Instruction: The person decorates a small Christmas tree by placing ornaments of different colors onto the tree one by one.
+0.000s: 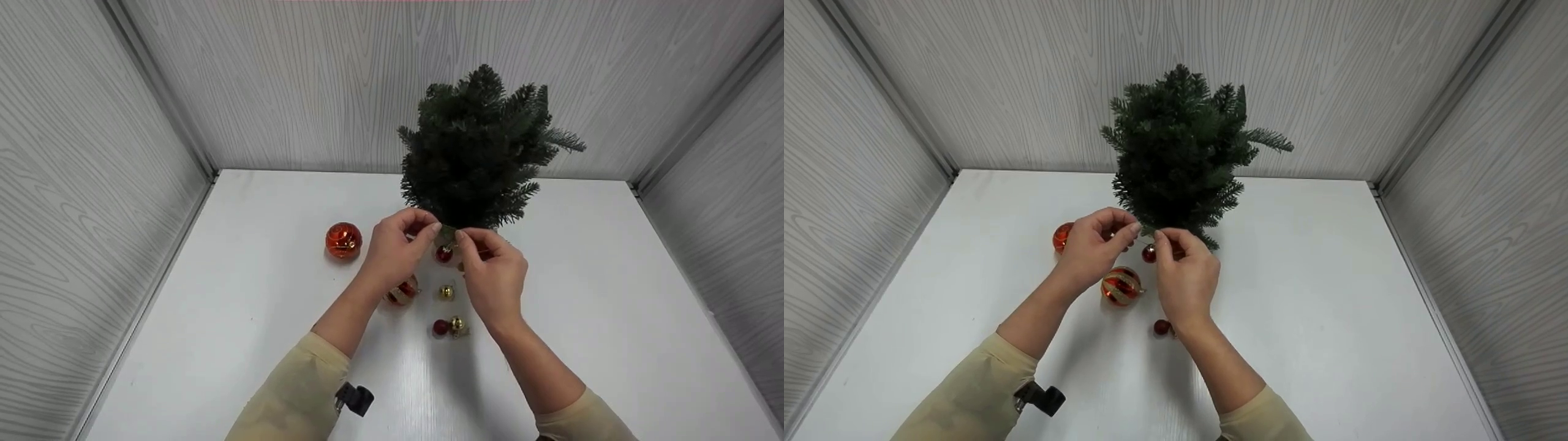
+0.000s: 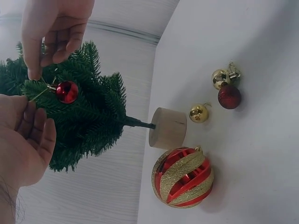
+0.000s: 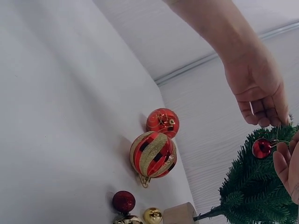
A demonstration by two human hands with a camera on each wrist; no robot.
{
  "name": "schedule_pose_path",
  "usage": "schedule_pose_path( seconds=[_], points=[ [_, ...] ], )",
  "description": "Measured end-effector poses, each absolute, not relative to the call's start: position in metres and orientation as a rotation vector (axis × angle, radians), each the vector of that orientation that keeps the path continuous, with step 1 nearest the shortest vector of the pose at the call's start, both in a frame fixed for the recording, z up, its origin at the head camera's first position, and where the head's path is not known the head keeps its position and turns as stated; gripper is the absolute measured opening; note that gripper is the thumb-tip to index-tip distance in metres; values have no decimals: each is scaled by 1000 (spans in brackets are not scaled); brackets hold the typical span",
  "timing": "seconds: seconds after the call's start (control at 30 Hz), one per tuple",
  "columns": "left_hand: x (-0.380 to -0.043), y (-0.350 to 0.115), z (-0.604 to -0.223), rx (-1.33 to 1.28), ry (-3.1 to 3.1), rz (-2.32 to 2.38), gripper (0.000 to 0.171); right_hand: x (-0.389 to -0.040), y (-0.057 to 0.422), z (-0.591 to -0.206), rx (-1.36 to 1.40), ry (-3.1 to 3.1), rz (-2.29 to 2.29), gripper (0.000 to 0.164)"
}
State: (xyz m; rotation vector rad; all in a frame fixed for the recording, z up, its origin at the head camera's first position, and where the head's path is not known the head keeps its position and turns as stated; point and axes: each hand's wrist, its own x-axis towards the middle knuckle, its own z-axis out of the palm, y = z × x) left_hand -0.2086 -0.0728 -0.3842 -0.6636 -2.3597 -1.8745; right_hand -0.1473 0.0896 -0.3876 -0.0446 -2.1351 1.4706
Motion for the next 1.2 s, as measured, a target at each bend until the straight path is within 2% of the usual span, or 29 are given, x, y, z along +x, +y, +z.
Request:
schedule_pose_path(
  seconds=[1.2],
  points=[
    [-203,-76,-394,-703,-2424,-1817,12,-140,92,-412,58,-2172,1407,10]
  ],
)
